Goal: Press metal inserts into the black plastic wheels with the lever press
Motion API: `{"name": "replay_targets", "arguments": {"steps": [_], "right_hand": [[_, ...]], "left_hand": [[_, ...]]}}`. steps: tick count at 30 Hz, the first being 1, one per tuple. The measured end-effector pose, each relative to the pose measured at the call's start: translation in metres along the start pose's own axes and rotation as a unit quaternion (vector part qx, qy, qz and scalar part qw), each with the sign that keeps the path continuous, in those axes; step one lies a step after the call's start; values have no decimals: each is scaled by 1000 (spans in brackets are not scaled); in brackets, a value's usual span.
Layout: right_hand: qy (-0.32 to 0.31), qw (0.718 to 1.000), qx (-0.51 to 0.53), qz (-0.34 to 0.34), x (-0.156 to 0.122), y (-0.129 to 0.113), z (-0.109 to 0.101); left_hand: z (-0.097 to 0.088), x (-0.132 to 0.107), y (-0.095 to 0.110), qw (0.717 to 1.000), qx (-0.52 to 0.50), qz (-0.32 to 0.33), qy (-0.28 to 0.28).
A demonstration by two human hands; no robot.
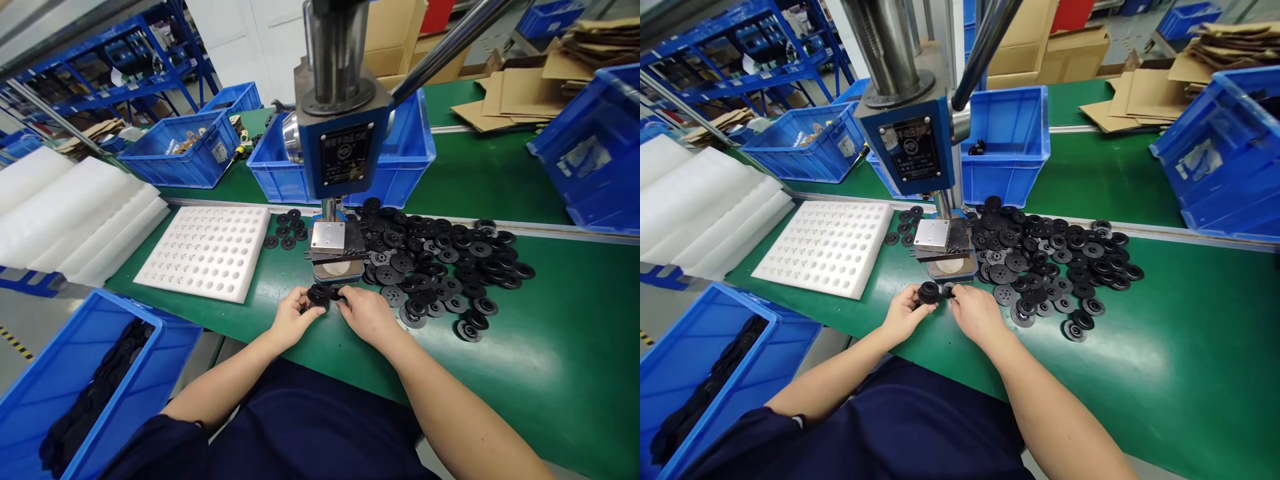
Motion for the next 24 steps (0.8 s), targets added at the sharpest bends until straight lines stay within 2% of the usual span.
{"name": "replay_targets", "arguments": {"steps": [3,5,8,11,14,16,19,24], "right_hand": [[11,1000,9,-24,-1,-4,0],[6,999,11,-36,-1,-8,-2],[-6,999,9,-33,-1,-12,-6],[10,999,15,-27,-1,-11,-5],[48,997,13,-60,-1,-15,2],[52,994,1,-95,-2,-21,8],[15,993,-20,-112,-2,-30,9],[1,997,-20,-72,-4,-28,-13]], "left_hand": [[-21,-5,5,1000,-8,-13,-12],[-45,-3,23,1000,-5,-4,-6],[-79,9,72,999,-14,14,35],[-94,31,130,995,-39,54,74],[-88,55,172,990,-59,90,92],[-80,69,186,989,-46,104,91],[-67,84,192,989,6,128,76],[-50,96,190,990,30,135,1]]}}
Point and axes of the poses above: each hand's wrist, its own x-axis towards the middle knuckle, its own z-axis out of the palm, y = z × x, the point moved 3 cm from there along x, towards the middle knuckle, and after that the axes turned 3 degrees about x, right-handed, at the moved point
